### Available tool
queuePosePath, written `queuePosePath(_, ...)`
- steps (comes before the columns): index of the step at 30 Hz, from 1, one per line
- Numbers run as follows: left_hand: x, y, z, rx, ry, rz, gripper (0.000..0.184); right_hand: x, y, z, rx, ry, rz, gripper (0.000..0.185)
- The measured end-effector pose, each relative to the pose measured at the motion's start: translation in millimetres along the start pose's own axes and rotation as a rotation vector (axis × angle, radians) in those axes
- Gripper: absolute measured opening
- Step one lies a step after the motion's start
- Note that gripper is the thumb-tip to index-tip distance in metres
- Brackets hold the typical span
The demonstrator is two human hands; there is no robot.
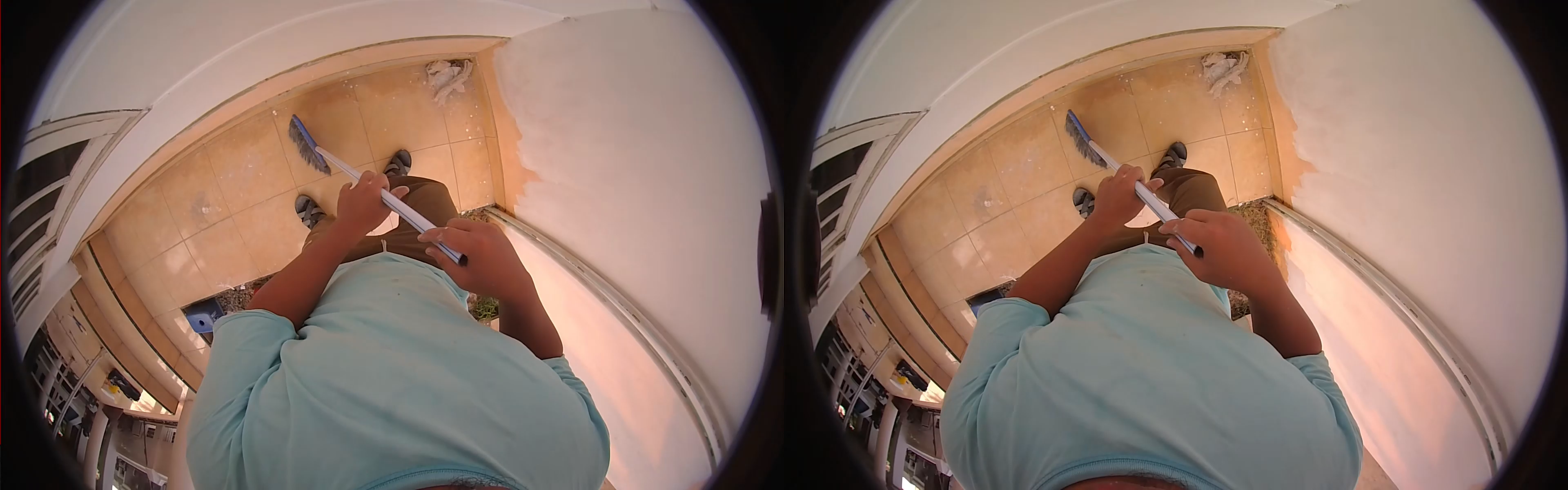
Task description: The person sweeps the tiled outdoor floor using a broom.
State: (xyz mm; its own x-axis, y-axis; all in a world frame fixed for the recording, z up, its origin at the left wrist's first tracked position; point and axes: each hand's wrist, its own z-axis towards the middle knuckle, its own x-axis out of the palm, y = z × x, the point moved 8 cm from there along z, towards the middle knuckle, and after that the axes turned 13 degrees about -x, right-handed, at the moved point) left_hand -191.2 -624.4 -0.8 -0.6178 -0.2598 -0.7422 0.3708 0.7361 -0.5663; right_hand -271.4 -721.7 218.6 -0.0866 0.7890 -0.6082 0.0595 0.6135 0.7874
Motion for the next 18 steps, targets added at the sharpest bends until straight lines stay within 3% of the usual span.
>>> queuePosePath(4, 16, 42, -1, -0.114, -0.032, 0.024, 0.047, 31, -42, 6, 0.031, 0.028, 0.044, 0.014)
queuePosePath(8, 60, 17, 36, -0.165, 0.070, 0.054, 0.046, 7, -102, -5, 0.070, 0.046, 0.085, 0.013)
queuePosePath(11, 100, -48, 83, -0.146, 0.223, 0.005, 0.047, -45, -149, -25, 0.099, -0.090, 0.079, 0.014)
queuePosePath(13, 134, -106, 121, -0.044, 0.303, -0.041, 0.048, -92, -179, -43, 0.251, -0.147, 0.044, 0.015)
queuePosePath(18, 186, -237, 192, 0.082, 0.353, -0.081, 0.052, -193, -230, -84, 0.406, -0.266, -0.140, 0.016)
